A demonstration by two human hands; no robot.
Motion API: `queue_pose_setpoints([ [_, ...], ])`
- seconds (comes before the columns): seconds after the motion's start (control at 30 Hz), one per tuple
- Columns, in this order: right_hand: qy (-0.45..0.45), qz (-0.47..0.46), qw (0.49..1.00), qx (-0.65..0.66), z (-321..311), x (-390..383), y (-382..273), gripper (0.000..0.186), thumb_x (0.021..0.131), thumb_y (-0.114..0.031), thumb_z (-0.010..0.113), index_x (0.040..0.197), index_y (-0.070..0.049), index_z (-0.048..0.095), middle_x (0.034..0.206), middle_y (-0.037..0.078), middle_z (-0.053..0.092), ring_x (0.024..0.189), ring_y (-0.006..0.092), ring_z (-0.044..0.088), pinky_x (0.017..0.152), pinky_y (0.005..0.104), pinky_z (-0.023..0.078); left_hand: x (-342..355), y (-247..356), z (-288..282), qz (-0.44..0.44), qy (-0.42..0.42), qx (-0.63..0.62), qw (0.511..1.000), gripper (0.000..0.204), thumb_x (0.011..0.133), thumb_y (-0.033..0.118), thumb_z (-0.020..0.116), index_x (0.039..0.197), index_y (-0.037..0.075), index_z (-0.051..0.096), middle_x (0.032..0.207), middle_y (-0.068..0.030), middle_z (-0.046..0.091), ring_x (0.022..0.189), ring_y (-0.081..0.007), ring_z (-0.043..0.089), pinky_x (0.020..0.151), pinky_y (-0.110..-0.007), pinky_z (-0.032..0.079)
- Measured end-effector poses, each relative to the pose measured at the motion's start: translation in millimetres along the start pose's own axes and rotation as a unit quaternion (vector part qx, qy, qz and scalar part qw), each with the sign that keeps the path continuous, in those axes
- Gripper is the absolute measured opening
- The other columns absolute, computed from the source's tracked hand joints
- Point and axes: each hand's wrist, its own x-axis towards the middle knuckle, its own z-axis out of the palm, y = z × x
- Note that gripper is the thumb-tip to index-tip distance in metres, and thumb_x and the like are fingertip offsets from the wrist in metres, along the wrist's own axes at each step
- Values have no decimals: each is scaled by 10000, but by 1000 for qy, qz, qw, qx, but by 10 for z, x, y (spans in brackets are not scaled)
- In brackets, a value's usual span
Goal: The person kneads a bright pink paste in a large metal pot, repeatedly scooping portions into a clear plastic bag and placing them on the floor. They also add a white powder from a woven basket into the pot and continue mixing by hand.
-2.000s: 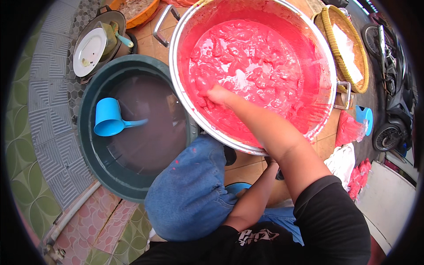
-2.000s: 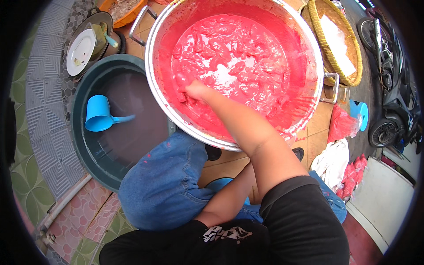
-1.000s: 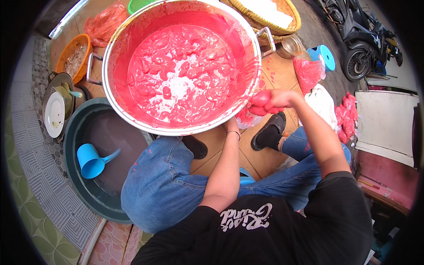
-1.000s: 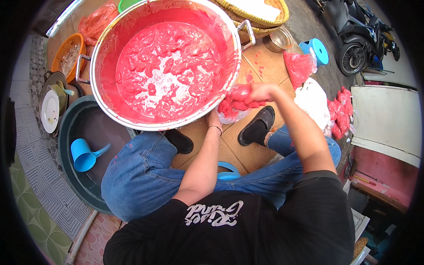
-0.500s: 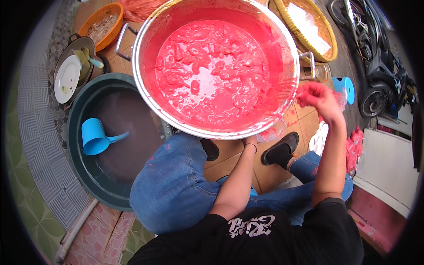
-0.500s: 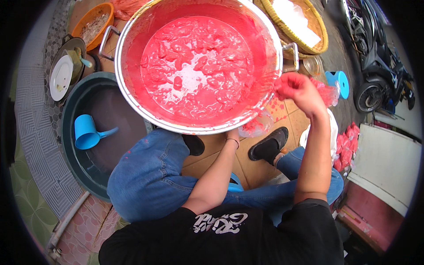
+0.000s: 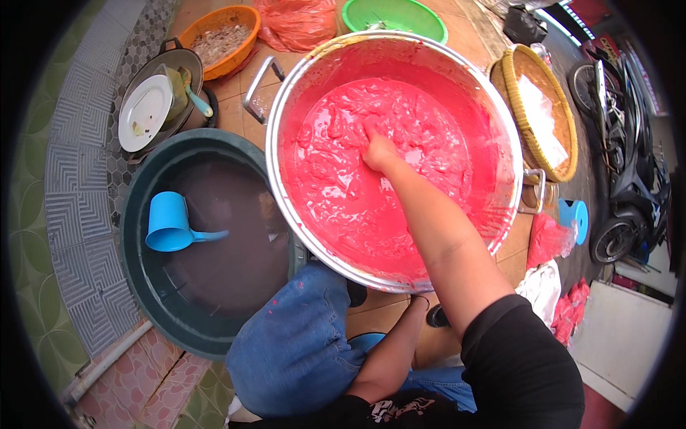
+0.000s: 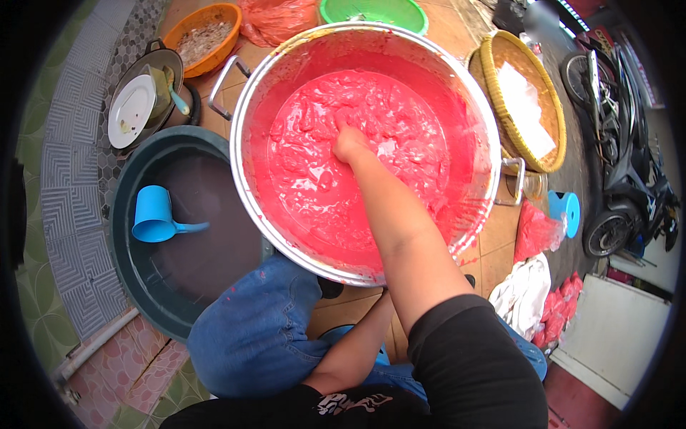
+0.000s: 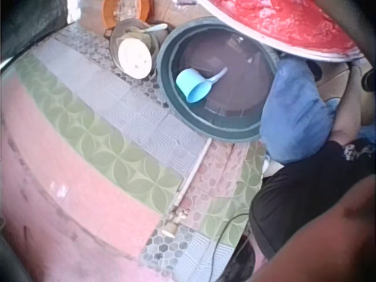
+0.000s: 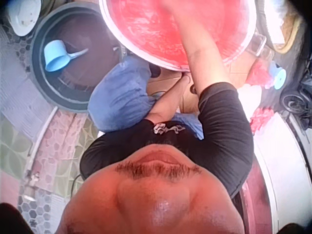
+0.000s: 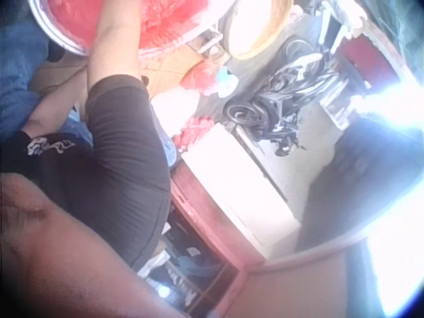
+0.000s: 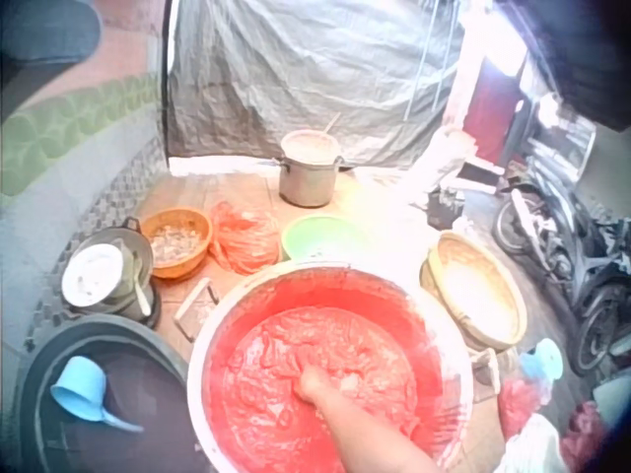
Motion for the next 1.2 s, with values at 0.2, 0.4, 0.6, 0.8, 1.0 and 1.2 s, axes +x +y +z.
queue_pose_setpoints([
  [0.2, 41, -94, 995, 19, -32, 128, -69, 648, 751, -182, 613, 1338, -137, 342, 1136, 216, 551, 1067, 344, 528, 903, 383, 430, -26, 11, 11, -18, -7, -5, 1000, 503, 847, 275, 543, 1270, 33, 422, 1318, -117, 430, 1187, -231, 406, 986, -326, 329],
  [0.4, -84, -191, 978, -5, -226, 317, -91, 602, 715, -197, 691, 1261, -116, 450, 1141, 175, 570, 1051, 325, 545, 895, 362, 433, -145, -31, 2, -37, -16, -3, 999, 505, 845, 287, 541, 1266, 33, 427, 1316, -122, 433, 1190, -237, 406, 991, -330, 325],
  [0.6, -281, -172, 926, 185, -561, -108, -8, 417, 759, -133, 683, 1135, -20, 544, 984, 73, 636, 905, 156, 589, 780, 301, 484, -132, -18, -32, -49, -5, -13, 999, 507, 843, 298, 540, 1262, 32, 433, 1314, -127, 436, 1193, -244, 405, 997, -334, 321],
  [0.8, -297, -238, 924, 24, -120, -440, -14, 381, 705, -42, 623, 1085, -43, 583, 953, 147, 644, 855, 240, 628, 753, 331, 498, -162, 28, -28, -48, -8, -16, 999, 510, 842, 310, 538, 1258, 32, 438, 1311, -131, 439, 1196, -250, 405, 1002, -338, 317],
  [1.0, -294, -283, 893, -190, 474, -586, -171, 460, 662, -75, 614, 1120, -69, 575, 1029, 194, 610, 983, 330, 580, 828, 371, 473, -170, 63, -45, -48, -4, -17, 999, 513, 840, 322, 536, 1254, 32, 444, 1309, -136, 442, 1199, -257, 405, 1008, -342, 313],
  [1.2, -317, -252, 896, -181, 379, -711, -140, 466, 646, -114, 649, 1106, -79, 583, 1024, 174, 616, 950, 319, 590, 818, 368, 474, -172, 81, -37, -44, -4, -16, 999, 517, 838, 334, 534, 1249, 32, 450, 1307, -141, 445, 1201, -264, 405, 1013, -346, 309],
])
